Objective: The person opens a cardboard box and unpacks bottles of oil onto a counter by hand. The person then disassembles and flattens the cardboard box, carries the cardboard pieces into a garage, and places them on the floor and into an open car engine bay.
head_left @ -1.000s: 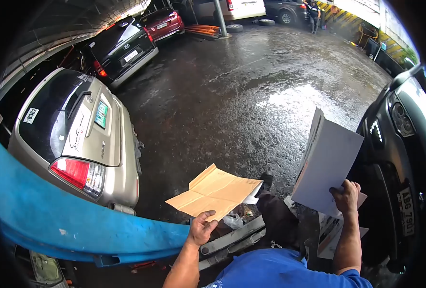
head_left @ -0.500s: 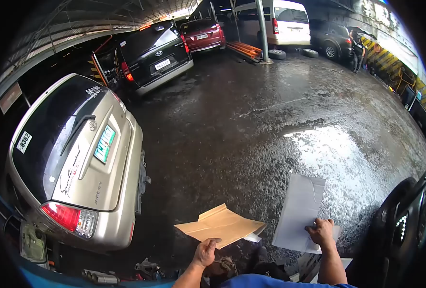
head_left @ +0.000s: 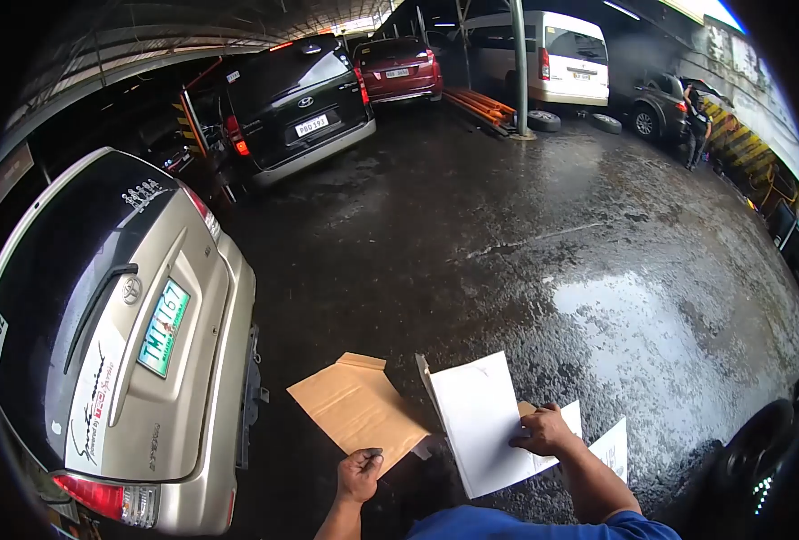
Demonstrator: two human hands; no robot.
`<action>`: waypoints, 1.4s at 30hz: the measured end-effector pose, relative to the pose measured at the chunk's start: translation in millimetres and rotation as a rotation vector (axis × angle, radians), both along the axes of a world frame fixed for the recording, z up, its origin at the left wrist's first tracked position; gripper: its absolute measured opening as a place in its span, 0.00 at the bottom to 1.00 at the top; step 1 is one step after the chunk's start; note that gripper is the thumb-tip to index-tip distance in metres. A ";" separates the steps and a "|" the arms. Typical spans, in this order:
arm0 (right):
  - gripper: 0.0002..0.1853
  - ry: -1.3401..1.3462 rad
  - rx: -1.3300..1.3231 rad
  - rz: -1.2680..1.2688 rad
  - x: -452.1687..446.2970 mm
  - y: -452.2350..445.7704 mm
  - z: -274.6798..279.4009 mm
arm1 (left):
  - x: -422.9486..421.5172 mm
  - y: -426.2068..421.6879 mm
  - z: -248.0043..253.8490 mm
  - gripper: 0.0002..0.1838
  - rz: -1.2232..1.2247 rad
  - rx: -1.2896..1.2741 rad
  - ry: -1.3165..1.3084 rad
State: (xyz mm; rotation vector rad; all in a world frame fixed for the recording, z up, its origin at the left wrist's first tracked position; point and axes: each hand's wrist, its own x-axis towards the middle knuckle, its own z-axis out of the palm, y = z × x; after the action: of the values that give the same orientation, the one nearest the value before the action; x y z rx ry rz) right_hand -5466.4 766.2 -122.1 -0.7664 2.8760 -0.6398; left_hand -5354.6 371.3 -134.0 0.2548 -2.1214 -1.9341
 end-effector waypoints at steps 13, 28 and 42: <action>0.21 0.030 -0.024 -0.469 -387.1 -141.3 34.8 | -378.8 -179.2 127.1 0.13 -0.172 0.009 0.285; 0.21 0.030 0.053 0.013 -902.2 -490.3 32.3 | -779.9 -428.2 47.9 0.13 0.101 -0.059 0.063; 0.24 0.103 0.208 0.078 -1235.0 -904.9 11.4 | -1055.8 -792.3 85.3 0.22 0.641 -0.547 -0.029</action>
State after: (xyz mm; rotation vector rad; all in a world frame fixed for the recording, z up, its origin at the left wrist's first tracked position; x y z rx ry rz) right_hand -6701.5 -138.6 -110.7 -0.8980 2.9250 -0.2942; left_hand -6410.4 -421.0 -48.7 0.7346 -2.1290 -0.9693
